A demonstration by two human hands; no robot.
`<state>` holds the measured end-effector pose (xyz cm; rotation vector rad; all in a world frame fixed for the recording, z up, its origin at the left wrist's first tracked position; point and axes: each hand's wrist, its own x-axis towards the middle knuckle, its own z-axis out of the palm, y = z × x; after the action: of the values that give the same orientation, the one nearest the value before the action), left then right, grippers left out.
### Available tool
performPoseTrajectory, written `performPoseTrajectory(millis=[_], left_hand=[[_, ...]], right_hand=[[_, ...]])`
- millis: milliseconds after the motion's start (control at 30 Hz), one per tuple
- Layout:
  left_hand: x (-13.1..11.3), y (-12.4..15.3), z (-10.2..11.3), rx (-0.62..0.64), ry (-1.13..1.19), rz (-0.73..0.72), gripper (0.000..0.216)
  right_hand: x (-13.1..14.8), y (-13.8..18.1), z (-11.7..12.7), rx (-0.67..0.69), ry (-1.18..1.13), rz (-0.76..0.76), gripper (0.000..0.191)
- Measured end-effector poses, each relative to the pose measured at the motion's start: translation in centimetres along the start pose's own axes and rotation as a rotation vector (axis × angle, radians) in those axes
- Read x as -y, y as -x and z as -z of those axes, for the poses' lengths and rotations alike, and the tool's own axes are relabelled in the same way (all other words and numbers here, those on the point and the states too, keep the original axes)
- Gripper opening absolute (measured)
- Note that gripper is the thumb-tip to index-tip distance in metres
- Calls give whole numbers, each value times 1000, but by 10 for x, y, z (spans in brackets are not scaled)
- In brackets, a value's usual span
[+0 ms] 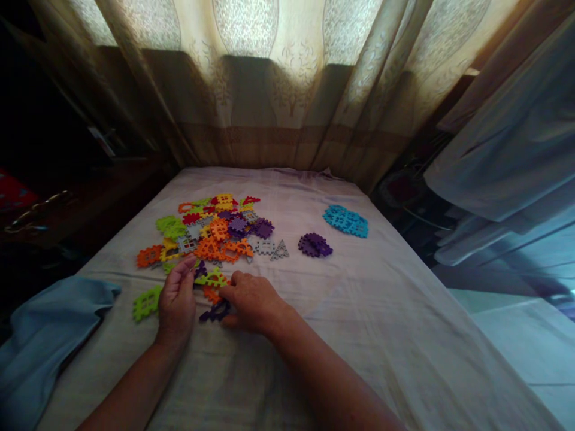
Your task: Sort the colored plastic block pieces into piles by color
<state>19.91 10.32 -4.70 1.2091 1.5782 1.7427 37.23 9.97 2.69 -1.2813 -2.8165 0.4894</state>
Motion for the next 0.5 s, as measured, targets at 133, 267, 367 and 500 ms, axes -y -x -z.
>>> performPoseTrajectory(millis=[133,267,367,500], left_hand=[[0,0,1,1,-15,-3,28],[-1,0,1,2,-17,6,29],[0,0,1,7,-13,0,29],[1,0,0,0,-8,6,28]], right_hand=[[1,0,5,13,-1,46,31],[-4,-1,10,-40,-35,88,24],[-18,-1,16,-124,-35,12,29],[-59,12,30,-272,-36,-230,31]])
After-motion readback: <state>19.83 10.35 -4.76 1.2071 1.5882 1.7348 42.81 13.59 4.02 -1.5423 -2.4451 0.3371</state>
